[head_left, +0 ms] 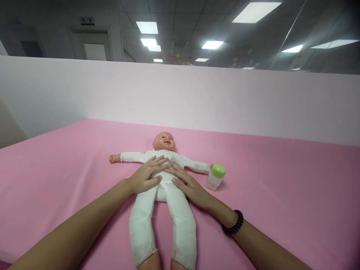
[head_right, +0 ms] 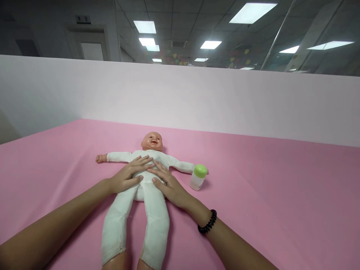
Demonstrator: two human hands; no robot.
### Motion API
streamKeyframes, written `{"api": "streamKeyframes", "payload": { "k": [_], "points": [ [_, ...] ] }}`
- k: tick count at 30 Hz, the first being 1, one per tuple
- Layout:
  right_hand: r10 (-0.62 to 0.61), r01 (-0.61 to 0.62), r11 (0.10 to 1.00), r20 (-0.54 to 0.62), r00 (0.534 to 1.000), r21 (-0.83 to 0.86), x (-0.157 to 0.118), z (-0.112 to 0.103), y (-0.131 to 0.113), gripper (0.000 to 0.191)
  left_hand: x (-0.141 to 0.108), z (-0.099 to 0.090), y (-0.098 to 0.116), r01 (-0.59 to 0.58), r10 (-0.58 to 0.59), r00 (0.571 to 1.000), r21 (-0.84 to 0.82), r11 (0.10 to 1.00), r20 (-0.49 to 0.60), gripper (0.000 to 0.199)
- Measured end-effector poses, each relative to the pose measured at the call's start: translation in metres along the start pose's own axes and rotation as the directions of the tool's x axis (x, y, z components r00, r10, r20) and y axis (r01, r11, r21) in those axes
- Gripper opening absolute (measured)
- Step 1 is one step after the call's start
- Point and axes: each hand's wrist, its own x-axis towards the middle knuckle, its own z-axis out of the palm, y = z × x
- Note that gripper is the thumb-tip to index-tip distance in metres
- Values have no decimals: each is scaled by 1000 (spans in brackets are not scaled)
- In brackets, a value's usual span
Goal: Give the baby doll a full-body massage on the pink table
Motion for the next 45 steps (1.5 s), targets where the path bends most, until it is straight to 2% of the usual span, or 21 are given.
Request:
{"api": "streamKeyframes", "payload": {
  "k": [4,8,10,12,15,16,19,22,25,27,30,35,41,43,45],
  "points": [
    [22,-19,996,33,999,-82,8,6,8,55,-3,5,-5,51,-53,996,-29,998,-75,59],
    [73,-79,995,-125,990,-52,14,20,22,66,-9,10,-15,170,-164,976,33,985,-144,56],
    [56,-68,997,-225,973,-46,16,25,26,67,-10,12,-20,231,-219,958,42,972,-186,58],
    [-13,-22,994,-324,946,-104,18,25,26,55,-10,14,-25,274,-263,934,15,961,-242,63],
    [-92,-2,982,-483,871,-189,21,21,21,20,-11,15,-28,274,-285,903,-80,958,-321,59],
    [-109,9,980,-508,854,-196,21,19,20,20,-12,15,-27,251,-275,899,-114,961,-340,53],
    [-208,133,973,-461,862,-191,17,16,16,19,-16,14,-20,160,-209,907,-161,974,-365,36],
    [-283,239,953,-257,924,-188,9,14,16,31,-20,12,-13,79,-108,948,-108,991,-298,35],
    [-209,196,965,-56,976,-173,5,11,15,41,-20,10,-10,20,-26,984,-37,999,-179,43],
    [-146,145,977,2,989,-158,4,9,14,43,-20,8,-11,29,-30,992,-8,1000,-126,48],
    [-93,97,986,37,995,-137,5,8,13,46,-21,7,-13,80,-82,990,-16,997,-116,51],
    [-3,4,992,8,1000,-124,6,12,15,51,-22,7,-11,207,-213,965,-52,977,-153,53],
    [141,-151,987,-166,976,-50,6,20,17,72,-18,9,-12,382,-381,893,-46,923,-240,66],
    [139,-156,987,-240,961,-50,6,22,16,72,-17,9,-13,404,-400,876,-45,914,-268,69],
    [106,-134,989,-336,936,-61,7,22,15,61,-16,8,-15,396,-396,869,-63,916,-297,69]
  ]
}}
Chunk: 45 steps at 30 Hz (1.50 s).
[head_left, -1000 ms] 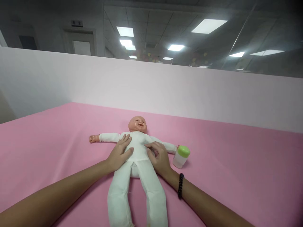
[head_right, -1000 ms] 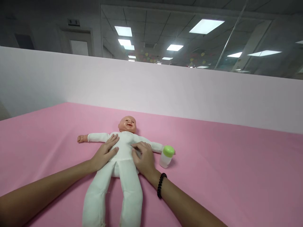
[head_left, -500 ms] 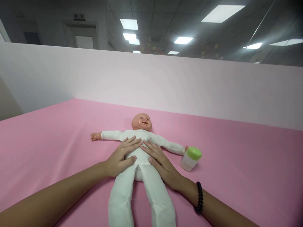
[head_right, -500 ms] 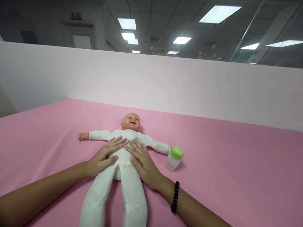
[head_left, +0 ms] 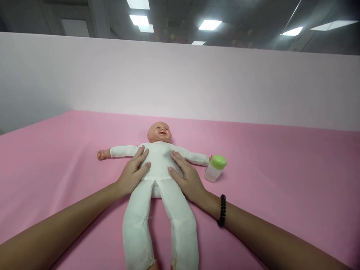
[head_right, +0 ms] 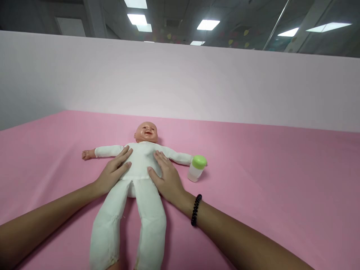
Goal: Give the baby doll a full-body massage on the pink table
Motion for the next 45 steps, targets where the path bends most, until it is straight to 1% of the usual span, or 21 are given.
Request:
{"api": "streamKeyframes", "payload": {
  "k": [2,3,5,7,10,14,17,20,23,25,27,29,32,34,35,36,38,40,41,43,45],
  "points": [
    [-55,57,998,-83,995,13,1,0,-1,43,0,-1,-1,-35,34,999,-27,999,-30,62],
    [-91,94,995,-103,991,29,2,0,-1,36,0,-2,-1,-67,65,997,-35,997,-41,57],
    [-160,168,982,-90,983,86,2,0,-2,28,0,-3,0,-150,148,988,-40,988,-40,45],
    [-215,217,965,-29,976,150,2,-1,-3,30,-1,-5,0,-239,239,971,-35,970,-2,38],
    [-243,224,958,92,966,179,2,-4,-3,36,-1,-6,1,-327,328,940,-20,945,95,38],
    [-202,181,977,216,955,113,2,-6,-2,43,1,-8,1,-328,320,931,19,944,176,43],
    [-154,144,988,243,958,56,2,-6,0,48,0,-9,1,-303,284,937,67,951,205,49],
    [-91,90,996,220,971,15,1,-5,1,53,-1,-9,2,-244,218,952,104,964,217,53],
    [-47,52,998,183,982,-19,-1,-4,1,60,-2,-9,1,-183,156,967,123,975,203,57],
    [-26,33,999,153,988,-43,-2,-3,0,64,-1,-7,0,-154,130,975,128,980,179,58],
    [-17,24,997,105,994,-67,-3,-3,-2,64,0,-6,-2,-137,121,984,123,983,128,59],
    [-28,31,996,35,999,-89,-3,-3,-3,60,1,-4,-4,-140,134,989,107,984,59,58],
    [-89,81,992,-80,993,-92,-2,-2,-5,43,1,-2,-7,-170,175,983,93,981,-46,51],
    [-149,145,988,-102,984,-48,-2,-1,-5,33,1,-2,-8,-232,240,967,90,968,-81,42],
    [-184,183,983,-87,979,-15,-1,-1,-4,32,1,-2,-8,-287,294,953,88,954,-76,39],
    [-222,224,974,-58,973,20,-1,-1,-3,32,1,-3,-9,-353,358,932,83,932,-53,37],
    [-295,293,954,28,955,72,-1,-2,-1,36,3,-5,-9,-482,481,876,67,874,23,38],
    [-336,327,941,120,934,87,0,-4,0,40,4,-7,-10,-558,551,828,57,828,108,42],
    [-342,332,939,160,926,87,0,-5,1,42,5,-8,-10,-576,564,813,56,816,146,45],
    [-331,321,944,225,916,81,1,-7,0,44,5,-10,-10,-578,554,804,67,813,216,49],
    [-312,303,950,266,912,76,2,-8,-1,46,5,-11,-9,-544,503,820,100,833,273,52]
  ]
}}
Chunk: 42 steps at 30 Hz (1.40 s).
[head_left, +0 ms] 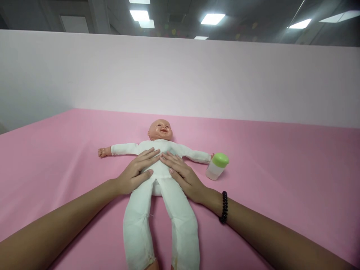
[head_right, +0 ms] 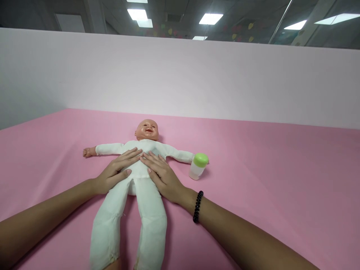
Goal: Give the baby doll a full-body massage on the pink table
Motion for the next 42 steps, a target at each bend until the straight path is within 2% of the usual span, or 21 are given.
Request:
{"api": "streamKeyframes", "payload": {
  "k": [3,8,12,15,18,21,24,28,31,37,42],
  "points": [
    [35,-34,999,25,999,-14,1,-1,-2,48,0,-1,3,99,-101,994,38,994,52,53],
    [110,-110,993,-2,994,-51,0,1,-2,49,0,-2,8,185,-191,979,74,980,75,57],
    [182,-183,982,-36,983,-42,-2,3,1,57,-1,-1,9,292,-297,954,94,952,34,59],
    [206,-210,977,-106,973,-32,-2,5,2,61,-2,1,9,391,-391,920,66,918,-10,63],
    [179,-193,981,-242,954,-32,-2,6,1,52,-1,2,10,439,-437,898,21,898,-56,65],
    [107,-121,993,-357,928,-17,0,7,0,32,0,3,8,389,-385,910,-6,921,-153,53],
    [47,-37,999,-387,921,32,1,7,-2,22,0,3,7,262,-265,938,-47,964,-221,36],
    [-36,51,998,-352,935,34,1,6,-3,25,-1,2,7,114,-123,977,-58,992,-172,32],
    [-77,86,996,-277,958,21,0,4,-3,32,-1,0,6,61,-62,993,-12,998,-97,38],
    [-12,13,1000,-109,994,11,0,1,-2,42,0,0,3,57,-57,998,35,998,3,50],
    [62,-64,998,-52,997,-24,0,1,-1,47,-1,0,6,161,-162,987,51,986,10,56]
  ]
}}
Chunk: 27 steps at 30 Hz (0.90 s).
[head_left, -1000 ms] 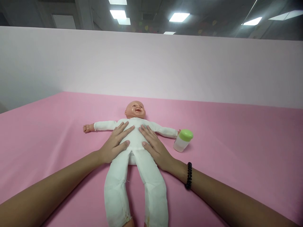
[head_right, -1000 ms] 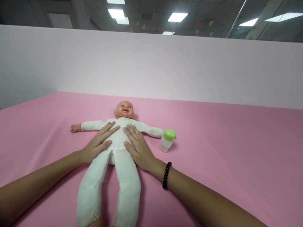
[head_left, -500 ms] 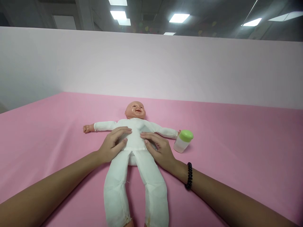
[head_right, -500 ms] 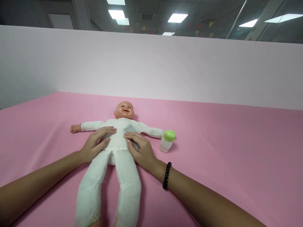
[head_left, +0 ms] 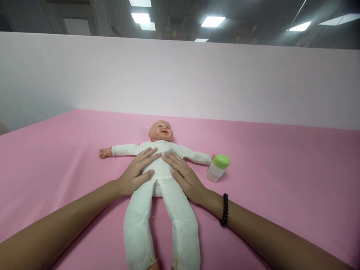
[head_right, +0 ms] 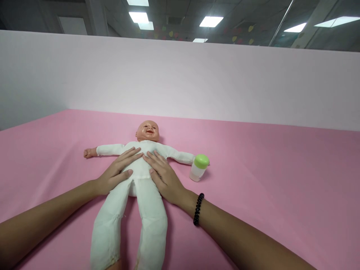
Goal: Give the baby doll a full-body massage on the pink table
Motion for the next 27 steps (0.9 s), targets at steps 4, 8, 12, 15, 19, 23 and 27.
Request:
{"api": "streamKeyframes", "payload": {
  "k": [4,8,12,15,19,23,27],
  "points": [
    [58,-59,998,-41,997,-18,-2,3,1,50,-2,1,0,134,-134,990,-3,991,-37,63],
    [72,-81,996,-165,984,-47,-4,5,0,47,-1,3,0,230,-234,964,-44,972,-126,63],
    [16,-44,996,-310,951,-83,-1,5,-2,31,-1,6,-2,228,-247,944,-109,968,-220,55],
    [-44,19,997,-338,940,-77,0,5,-2,25,-1,7,-4,151,-182,946,-134,979,-268,45],
    [-94,79,995,-313,945,-58,1,3,-2,27,-1,4,-3,-37,10,971,-106,994,-240,37],
    [-100,99,995,-210,972,-20,0,1,-1,36,0,1,-3,-141,127,980,-86,986,-153,40],
    [-57,57,998,-65,996,-4,-1,-1,1,45,1,-1,-2,-109,107,994,-51,993,-25,47]
  ]
}}
